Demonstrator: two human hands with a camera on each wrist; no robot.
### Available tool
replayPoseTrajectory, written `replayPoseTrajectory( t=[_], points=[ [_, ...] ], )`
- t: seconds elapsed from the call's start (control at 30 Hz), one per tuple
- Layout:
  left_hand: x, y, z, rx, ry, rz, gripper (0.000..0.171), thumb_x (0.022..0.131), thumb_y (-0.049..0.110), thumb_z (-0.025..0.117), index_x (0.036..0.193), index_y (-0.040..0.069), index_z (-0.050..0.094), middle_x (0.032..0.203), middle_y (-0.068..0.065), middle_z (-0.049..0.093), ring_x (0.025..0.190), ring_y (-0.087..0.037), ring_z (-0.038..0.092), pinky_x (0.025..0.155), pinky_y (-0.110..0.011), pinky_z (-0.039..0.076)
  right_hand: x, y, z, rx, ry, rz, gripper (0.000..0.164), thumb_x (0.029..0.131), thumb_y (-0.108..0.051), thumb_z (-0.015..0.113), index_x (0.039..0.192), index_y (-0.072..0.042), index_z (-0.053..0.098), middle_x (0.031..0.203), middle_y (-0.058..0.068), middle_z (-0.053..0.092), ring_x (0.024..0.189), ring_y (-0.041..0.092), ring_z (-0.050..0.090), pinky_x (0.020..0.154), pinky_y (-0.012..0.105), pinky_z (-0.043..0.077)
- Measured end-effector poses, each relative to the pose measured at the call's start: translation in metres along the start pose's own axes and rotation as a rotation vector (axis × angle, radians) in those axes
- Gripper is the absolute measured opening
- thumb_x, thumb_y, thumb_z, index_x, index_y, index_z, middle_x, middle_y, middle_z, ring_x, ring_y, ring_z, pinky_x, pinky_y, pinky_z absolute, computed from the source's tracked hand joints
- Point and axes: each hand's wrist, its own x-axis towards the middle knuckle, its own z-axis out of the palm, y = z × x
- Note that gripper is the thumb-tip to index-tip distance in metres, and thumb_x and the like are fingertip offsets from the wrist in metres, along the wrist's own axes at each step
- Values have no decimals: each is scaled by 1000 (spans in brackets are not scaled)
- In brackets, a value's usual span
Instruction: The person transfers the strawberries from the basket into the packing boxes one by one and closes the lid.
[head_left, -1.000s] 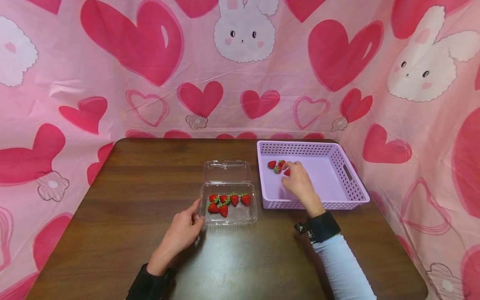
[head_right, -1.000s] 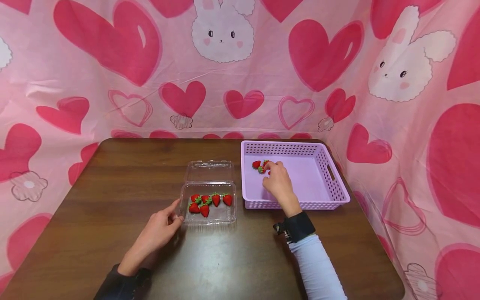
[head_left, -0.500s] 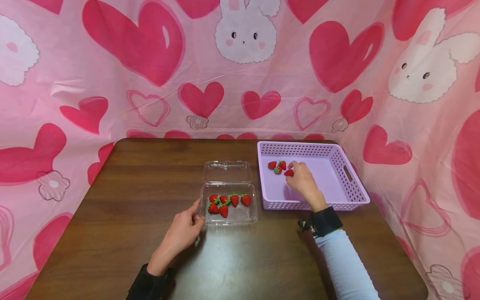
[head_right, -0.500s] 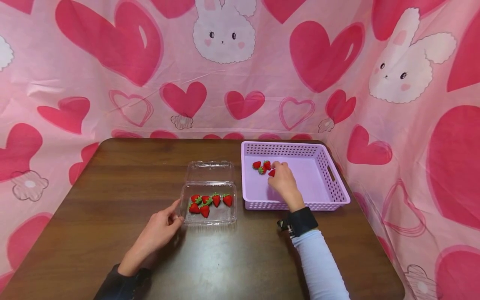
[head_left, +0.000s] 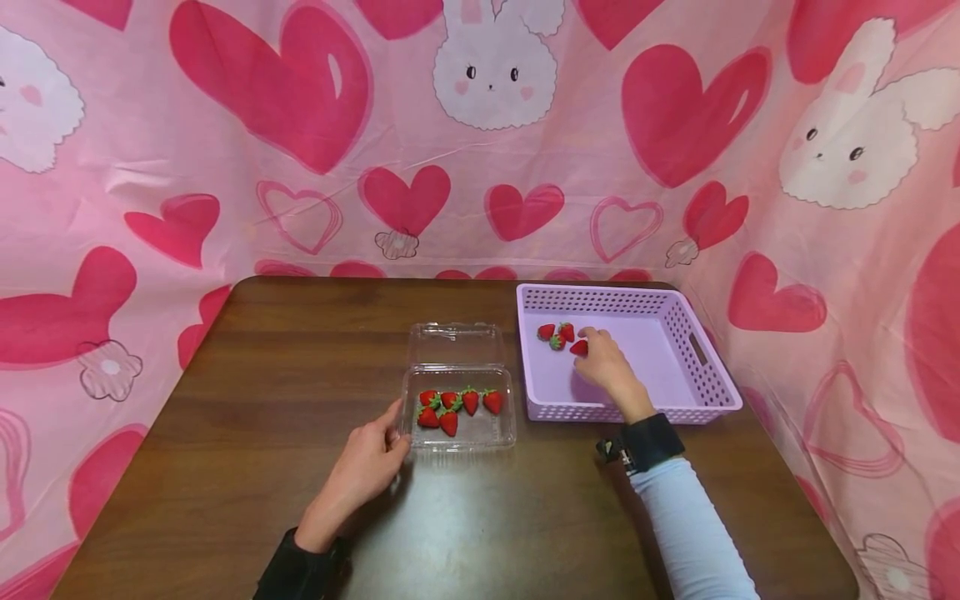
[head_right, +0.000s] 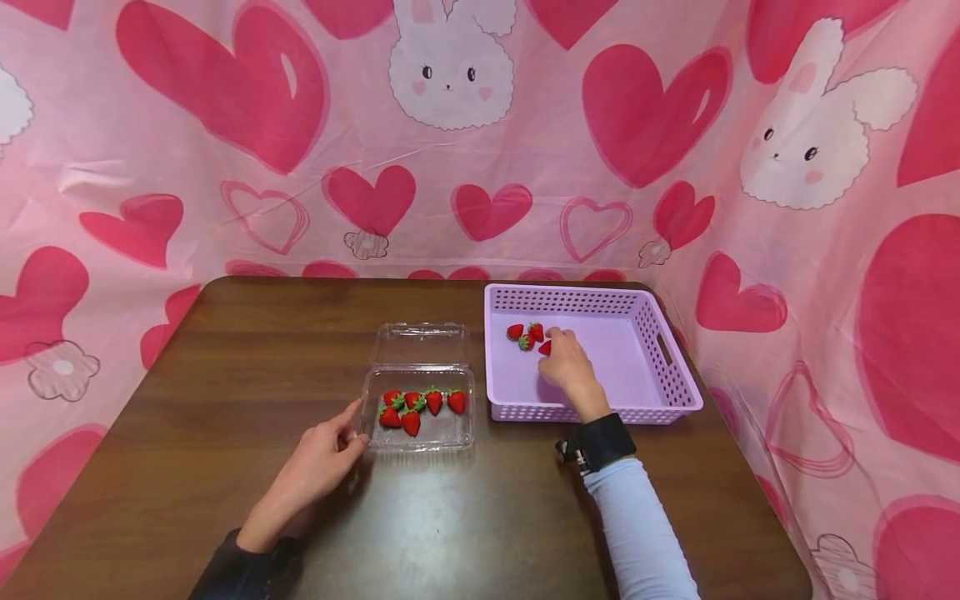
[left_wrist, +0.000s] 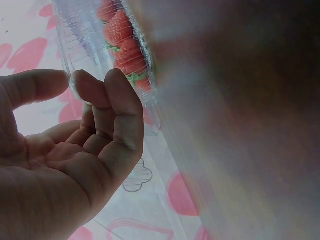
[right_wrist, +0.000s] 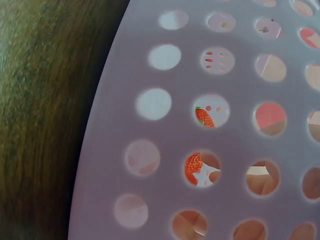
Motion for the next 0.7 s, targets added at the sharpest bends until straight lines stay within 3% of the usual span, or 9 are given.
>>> replayPoseTrajectory(
  t=[0.2, 0.57, 0.7],
  points=[
    [0, -1, 1, 6, 16, 24, 68, 99, 9, 65, 161, 2, 39, 72, -7, 52, 54, -19, 50, 46, -29, 40, 4, 2, 1, -18, -63, -14, 59, 90, -3, 55, 147, 12, 49, 143, 33, 54, 134, 50, 50, 111, 60, 39],
    [0, 1, 1, 13, 24, 27, 68, 99, 9, 65, 161, 2, 40, 73, -7, 52, 55, -18, 50, 47, -28, 39, 4, 2, 4, -34, -71, 22, 50, 93, -7, 60, 140, 7, 59, 137, 32, 60, 129, 50, 55, 104, 61, 44],
    [0, 0, 1, 12, 21, 21, 68, 99, 9, 65, 161, 2, 40, 74, -7, 52, 55, -18, 49, 47, -28, 40, 3, 2, 5, -39, -66, 22, 45, 92, -10, 67, 133, 6, 63, 128, 31, 65, 120, 49, 61, 98, 61, 48]
  ],
)
